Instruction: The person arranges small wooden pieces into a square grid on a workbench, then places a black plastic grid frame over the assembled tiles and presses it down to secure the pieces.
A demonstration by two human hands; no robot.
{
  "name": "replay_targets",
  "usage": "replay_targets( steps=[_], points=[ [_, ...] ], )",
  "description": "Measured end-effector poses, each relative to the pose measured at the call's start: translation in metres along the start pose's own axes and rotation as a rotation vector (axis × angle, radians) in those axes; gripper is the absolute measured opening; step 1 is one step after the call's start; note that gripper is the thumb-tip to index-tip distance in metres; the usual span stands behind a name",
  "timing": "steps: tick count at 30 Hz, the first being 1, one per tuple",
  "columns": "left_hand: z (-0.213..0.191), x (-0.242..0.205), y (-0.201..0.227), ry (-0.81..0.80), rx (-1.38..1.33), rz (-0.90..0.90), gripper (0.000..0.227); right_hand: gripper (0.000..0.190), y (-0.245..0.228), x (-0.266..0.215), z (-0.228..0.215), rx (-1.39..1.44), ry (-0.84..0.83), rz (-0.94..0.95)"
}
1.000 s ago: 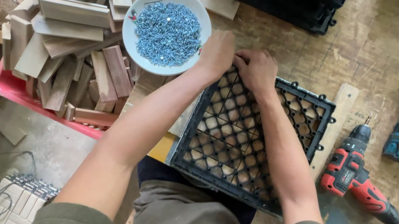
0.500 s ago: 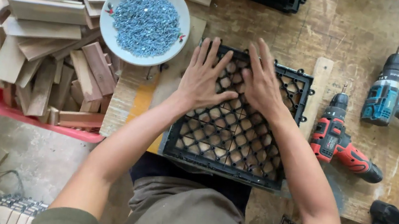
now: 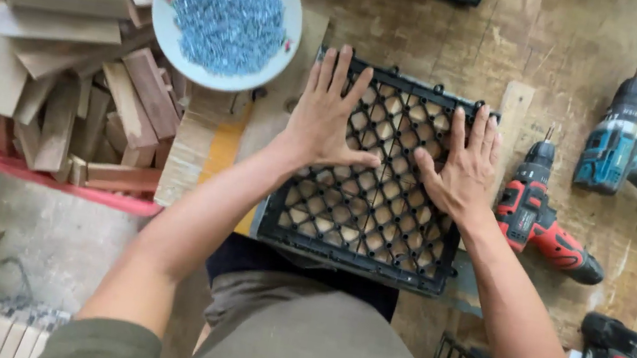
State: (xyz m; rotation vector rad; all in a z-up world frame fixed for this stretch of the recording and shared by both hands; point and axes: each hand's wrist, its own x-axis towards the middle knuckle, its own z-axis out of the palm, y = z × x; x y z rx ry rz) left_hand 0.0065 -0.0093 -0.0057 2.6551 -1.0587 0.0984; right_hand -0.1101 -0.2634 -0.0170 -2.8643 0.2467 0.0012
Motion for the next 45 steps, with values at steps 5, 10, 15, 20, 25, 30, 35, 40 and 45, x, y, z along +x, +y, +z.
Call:
replay_targets(
  steps=[5, 10, 15, 20, 25, 30, 35, 40, 45],
  points=[
    [-0.006, -0.010, 0.002, -0.102, -0.045, -0.040, 0.139, 0.094, -0.012, -0.032, -0.003, -0.016, -0.023, 0.006],
    [-0.012, -0.022, 0.016, -0.283, -0.069, -0.116, 0.122, 0.098, -0.023, -0.093, 0.000, -0.019, -0.084, -0.007],
    [-0.019, -0.028, 0.031, -0.320, -0.085, -0.142, 0.081, 0.103, -0.029, -0.100, 0.002, -0.021, -0.012, -0.024],
    [-0.013, -0.034, 0.030, -0.247, -0.085, -0.051, 0.128, 0.106, -0.021, -0.104, 0.012, 0.010, 0.035, -0.059],
    [-0.019, -0.030, 0.026, -0.274, -0.087, 0.133, 0.148, 0.108, -0.015, -0.100, 0.014, 0.027, 0.100, -0.102],
    [-0.028, -0.031, 0.011, -0.367, 0.016, 0.383, 0.163, 0.110, -0.014, -0.098, 0.017, 0.036, 0.127, -0.126],
    [-0.030, -0.022, 0.012, -0.389, 0.014, 0.404, 0.162, 0.109, -0.015, -0.096, 0.015, 0.028, 0.132, -0.121],
    [-0.027, -0.021, 0.013, -0.389, 0.039, 0.441, 0.156, 0.109, -0.018, -0.095, 0.015, 0.023, 0.162, -0.098],
    [-0.021, -0.026, 0.013, -0.339, 0.034, 0.423, 0.151, 0.105, -0.024, -0.098, 0.014, 0.020, 0.206, -0.107]
  ],
)
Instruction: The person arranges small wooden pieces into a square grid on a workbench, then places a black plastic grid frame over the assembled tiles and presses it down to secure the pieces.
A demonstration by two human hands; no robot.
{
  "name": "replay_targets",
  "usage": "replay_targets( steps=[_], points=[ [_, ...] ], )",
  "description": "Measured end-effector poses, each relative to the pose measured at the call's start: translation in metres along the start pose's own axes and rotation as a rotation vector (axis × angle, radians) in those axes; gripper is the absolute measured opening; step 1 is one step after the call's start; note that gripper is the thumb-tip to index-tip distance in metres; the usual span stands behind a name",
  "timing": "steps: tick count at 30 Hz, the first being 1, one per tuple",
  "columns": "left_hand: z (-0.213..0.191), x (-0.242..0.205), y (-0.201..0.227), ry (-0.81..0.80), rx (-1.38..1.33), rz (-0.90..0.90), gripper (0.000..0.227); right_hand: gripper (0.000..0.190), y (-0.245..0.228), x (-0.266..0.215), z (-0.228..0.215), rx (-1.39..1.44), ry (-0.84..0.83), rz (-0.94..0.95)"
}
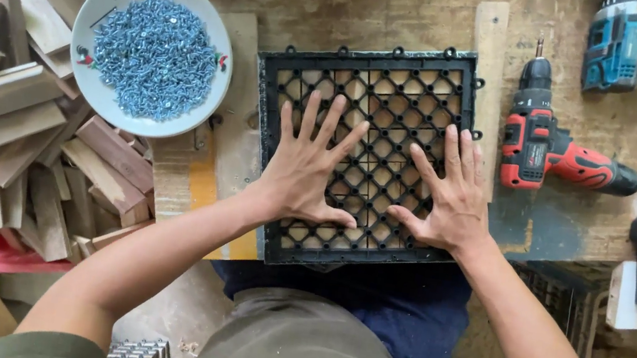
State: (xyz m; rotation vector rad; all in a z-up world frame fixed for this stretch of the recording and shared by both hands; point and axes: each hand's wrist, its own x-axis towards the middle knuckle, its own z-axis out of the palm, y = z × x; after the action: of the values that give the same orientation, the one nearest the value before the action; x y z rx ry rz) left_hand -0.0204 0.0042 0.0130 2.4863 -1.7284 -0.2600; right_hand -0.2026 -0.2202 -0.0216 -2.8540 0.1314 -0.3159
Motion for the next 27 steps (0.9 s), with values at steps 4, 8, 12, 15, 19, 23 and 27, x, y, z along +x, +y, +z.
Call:
replay_targets(
  steps=[4, 8, 12, 15, 19, 23, 27],
  points=[
    [0.016, -0.006, -0.001, 0.054, -0.034, 0.008, 0.152, 0.100, 0.000, -0.004, -0.002, 0.009, -0.006, -0.030],
    [0.015, -0.014, 0.005, 0.208, -0.080, 0.080, 0.142, 0.107, 0.003, -0.003, -0.005, 0.056, -0.039, -0.192],
    [-0.002, -0.032, 0.032, -0.038, -0.054, -0.118, 0.127, 0.124, 0.007, -0.004, -0.007, 0.015, -0.103, -0.237],
    [0.007, -0.049, 0.049, -0.076, -0.117, -0.261, 0.125, 0.132, 0.007, -0.003, -0.011, 0.019, -0.159, -0.231],
    [0.017, -0.053, 0.055, 0.011, -0.089, -0.316, 0.134, 0.135, 0.002, -0.005, -0.015, 0.077, -0.247, -0.229],
    [0.017, -0.045, 0.050, 0.044, -0.056, -0.290, 0.137, 0.143, 0.004, 0.004, -0.016, 0.043, -0.260, -0.207],
    [0.012, -0.047, 0.050, 0.015, -0.062, -0.264, 0.151, 0.144, -0.003, -0.003, -0.013, 0.049, -0.282, -0.127]
  ],
)
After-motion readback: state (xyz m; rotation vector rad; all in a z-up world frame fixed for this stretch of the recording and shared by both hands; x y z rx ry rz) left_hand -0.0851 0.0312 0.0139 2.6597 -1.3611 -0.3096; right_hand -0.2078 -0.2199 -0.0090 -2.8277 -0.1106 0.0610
